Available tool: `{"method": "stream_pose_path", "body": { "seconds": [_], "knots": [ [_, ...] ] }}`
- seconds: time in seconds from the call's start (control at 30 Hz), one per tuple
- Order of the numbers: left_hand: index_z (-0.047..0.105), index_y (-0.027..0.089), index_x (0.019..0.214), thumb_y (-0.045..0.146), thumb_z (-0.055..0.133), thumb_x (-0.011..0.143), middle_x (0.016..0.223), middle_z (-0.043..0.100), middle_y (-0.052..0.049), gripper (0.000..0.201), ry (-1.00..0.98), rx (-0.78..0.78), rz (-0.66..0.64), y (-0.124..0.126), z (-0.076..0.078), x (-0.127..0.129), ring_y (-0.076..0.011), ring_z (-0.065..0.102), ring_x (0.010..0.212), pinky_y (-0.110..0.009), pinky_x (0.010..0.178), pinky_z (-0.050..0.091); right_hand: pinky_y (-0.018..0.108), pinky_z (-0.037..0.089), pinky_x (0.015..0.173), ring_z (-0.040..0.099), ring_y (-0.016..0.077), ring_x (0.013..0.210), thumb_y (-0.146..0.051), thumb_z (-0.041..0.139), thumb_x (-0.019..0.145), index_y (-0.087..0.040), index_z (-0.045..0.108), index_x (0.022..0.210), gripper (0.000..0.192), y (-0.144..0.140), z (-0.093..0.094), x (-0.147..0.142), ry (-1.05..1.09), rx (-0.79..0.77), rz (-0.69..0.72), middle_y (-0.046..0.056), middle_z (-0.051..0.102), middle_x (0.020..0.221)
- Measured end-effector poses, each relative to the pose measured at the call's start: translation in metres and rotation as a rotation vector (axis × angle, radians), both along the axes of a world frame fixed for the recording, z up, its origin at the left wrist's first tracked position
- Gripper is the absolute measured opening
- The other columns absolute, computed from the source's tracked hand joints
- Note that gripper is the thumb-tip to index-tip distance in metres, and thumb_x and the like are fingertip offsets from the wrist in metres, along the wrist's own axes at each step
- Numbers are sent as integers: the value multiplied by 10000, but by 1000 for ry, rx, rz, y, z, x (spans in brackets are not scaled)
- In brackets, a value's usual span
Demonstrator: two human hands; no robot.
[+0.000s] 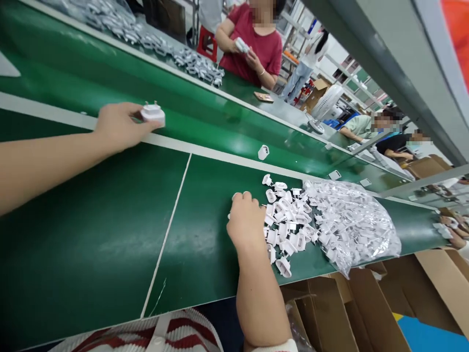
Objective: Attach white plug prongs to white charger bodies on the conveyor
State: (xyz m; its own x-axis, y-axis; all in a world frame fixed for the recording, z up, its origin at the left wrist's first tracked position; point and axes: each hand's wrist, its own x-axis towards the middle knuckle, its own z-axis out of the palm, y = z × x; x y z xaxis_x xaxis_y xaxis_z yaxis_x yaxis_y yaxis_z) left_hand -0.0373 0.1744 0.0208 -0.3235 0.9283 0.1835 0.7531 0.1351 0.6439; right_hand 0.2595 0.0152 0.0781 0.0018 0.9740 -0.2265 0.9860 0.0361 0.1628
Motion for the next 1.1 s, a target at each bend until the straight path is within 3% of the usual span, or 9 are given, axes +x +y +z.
{"method": "stream_pose_path", "body": {
  "seconds": [0.1,0.2,0.27,0.4,0.57,0.7,0.87,0.97,1.1],
  "knots": [
    [671,127,1232,471,623,945,1236,692,-44,451,-1,-57,58,25,-5,-6,-327,620,1195,-514,1099,497,399,501,873,657,292,1065,12,543,822,-154,606,1199,417,0,-1,-6,84,32,42,122,670,1175],
    [541,113,1386,493,769,807,1503,510,-107,730,14,98,207,34,-9,16,-445,419,1405,-638,1188,370,410,499,899,642,302,1092,-5,514,854,-150,571,1289,462,-1,-4,-15,200,72,87,122,681,1198],
    [433,101,1477,439,842,719,1610,351,-155,926,61,277,211,39,-9,49,-444,275,1492,-630,1253,244,388,506,878,645,285,1070,1,501,865,-150,517,1378,535,-3,-6,-21,267,72,105,122,669,1236],
    [378,128,1532,443,858,696,1691,196,-184,1013,121,356,-97,56,-5,137,-417,127,1567,-581,1289,127,358,521,854,646,260,1081,2,460,903,-117,400,1487,599,-3,-10,-26,382,86,69,132,648,1284],
    [258,73,1600,471,799,767,1720,38,-237,1071,124,109,-40,87,-4,193,-412,-51,1597,-575,1289,-48,372,524,842,652,273,1078,-12,463,913,-106,426,1460,557,3,-14,-23,384,70,32,132,674,1235],
    [322,49,1575,460,750,788,1709,105,-253,985,213,71,18,101,-3,170,-415,-27,1597,-604,1276,-83,376,520,821,659,283,1074,-8,513,874,-113,466,1421,559,7,-17,-22,367,53,68,132,681,1223],
    [478,96,1483,369,780,738,1715,105,-240,849,225,-67,62,99,4,105,-472,-62,1577,-751,1207,-36,363,509,800,662,282,1051,21,505,845,-116,483,1407,579,5,-17,-23,362,64,101,125,691,1199],
    [646,126,1250,274,766,745,1609,353,-285,540,37,-126,75,87,4,69,-517,190,1523,-770,1171,157,351,497,775,666,278,1034,34,496,846,-138,506,1382,563,2,-17,-24,329,75,117,117,698,1178],
    [695,185,990,299,718,854,1344,627,-186,179,-118,-7,20,69,-1,35,-395,461,1386,-598,1190,321,341,491,769,672,271,1051,23,451,890,-150,517,1381,525,1,-17,-26,322,86,106,115,701,1189]
  ]
}}
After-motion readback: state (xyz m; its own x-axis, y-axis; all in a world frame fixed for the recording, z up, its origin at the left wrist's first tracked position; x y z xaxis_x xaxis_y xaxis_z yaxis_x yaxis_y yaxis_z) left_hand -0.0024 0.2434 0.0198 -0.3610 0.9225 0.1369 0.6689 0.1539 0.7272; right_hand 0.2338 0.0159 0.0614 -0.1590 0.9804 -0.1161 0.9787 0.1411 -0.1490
